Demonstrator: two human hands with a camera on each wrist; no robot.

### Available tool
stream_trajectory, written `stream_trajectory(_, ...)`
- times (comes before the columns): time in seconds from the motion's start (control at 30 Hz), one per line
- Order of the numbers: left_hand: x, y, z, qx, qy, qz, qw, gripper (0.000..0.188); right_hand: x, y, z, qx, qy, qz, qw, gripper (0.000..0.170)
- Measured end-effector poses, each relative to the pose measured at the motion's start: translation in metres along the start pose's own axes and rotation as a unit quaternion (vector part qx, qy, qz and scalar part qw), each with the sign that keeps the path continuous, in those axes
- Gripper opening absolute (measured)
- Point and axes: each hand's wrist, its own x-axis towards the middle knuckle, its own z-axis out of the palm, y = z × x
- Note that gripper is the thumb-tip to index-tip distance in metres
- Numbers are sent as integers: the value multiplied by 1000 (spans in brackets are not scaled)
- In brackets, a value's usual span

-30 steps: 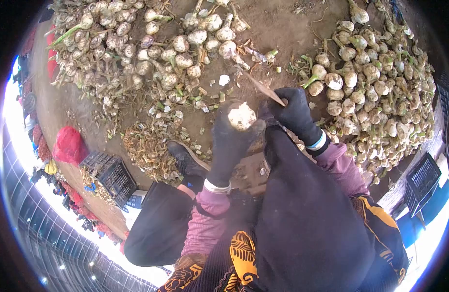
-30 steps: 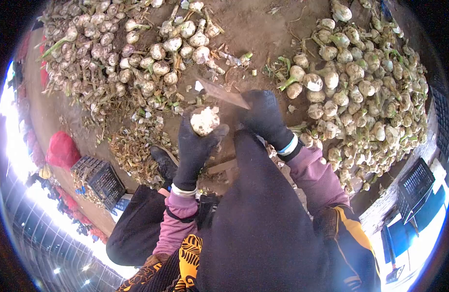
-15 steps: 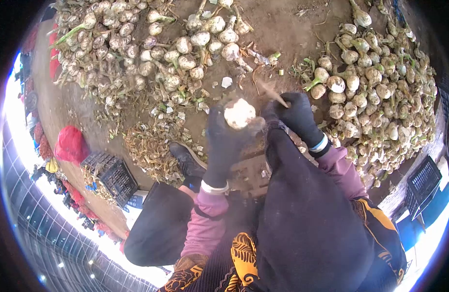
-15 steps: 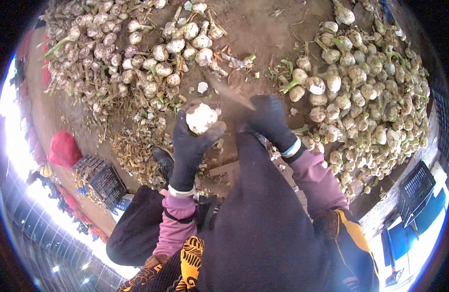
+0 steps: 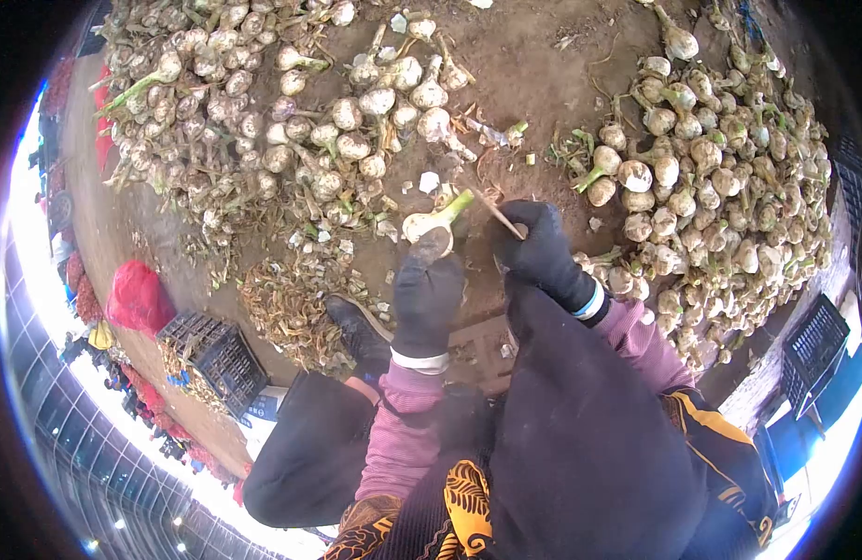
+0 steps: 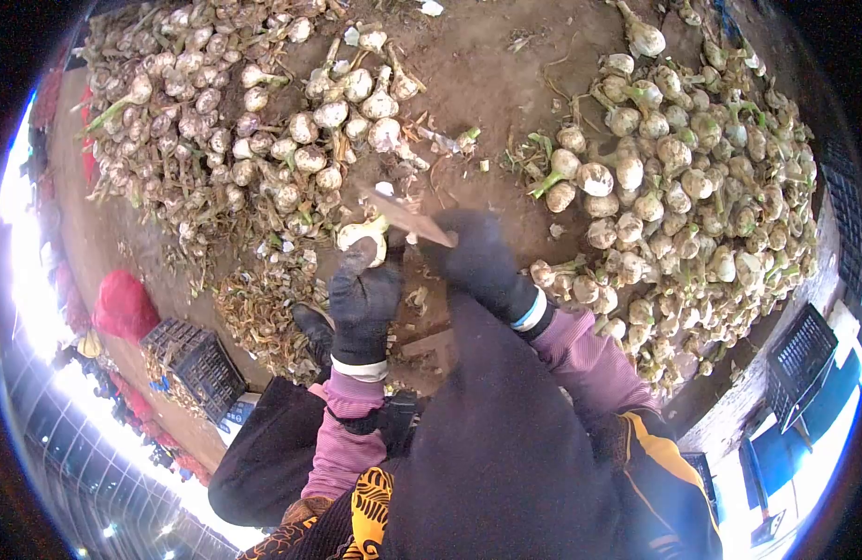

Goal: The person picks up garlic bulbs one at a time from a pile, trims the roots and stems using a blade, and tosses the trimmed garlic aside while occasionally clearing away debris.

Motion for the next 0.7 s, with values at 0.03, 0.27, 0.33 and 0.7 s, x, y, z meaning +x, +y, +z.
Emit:
stream_trajectory(0.03, -5, -1, 7, -1, -31, -8, 999, 36, 2, -8, -2, -5, -9, -26, 1000, 23)
stream_trajectory(0.27, 0, 3, 18, 683, -98, 310, 654, 21, 6, 63, -5, -111, -124, 176, 970, 23)
stream_trajectory(0.33, 1, 1, 18, 748, -197, 349, 530, 29, -13, 62, -7, 19, -82, 211, 974, 23)
stream_trajectory(0.7, 102, 92, -46, 679, 144, 348, 630, 55, -13, 109, -11, 107, 44, 214, 970, 23)
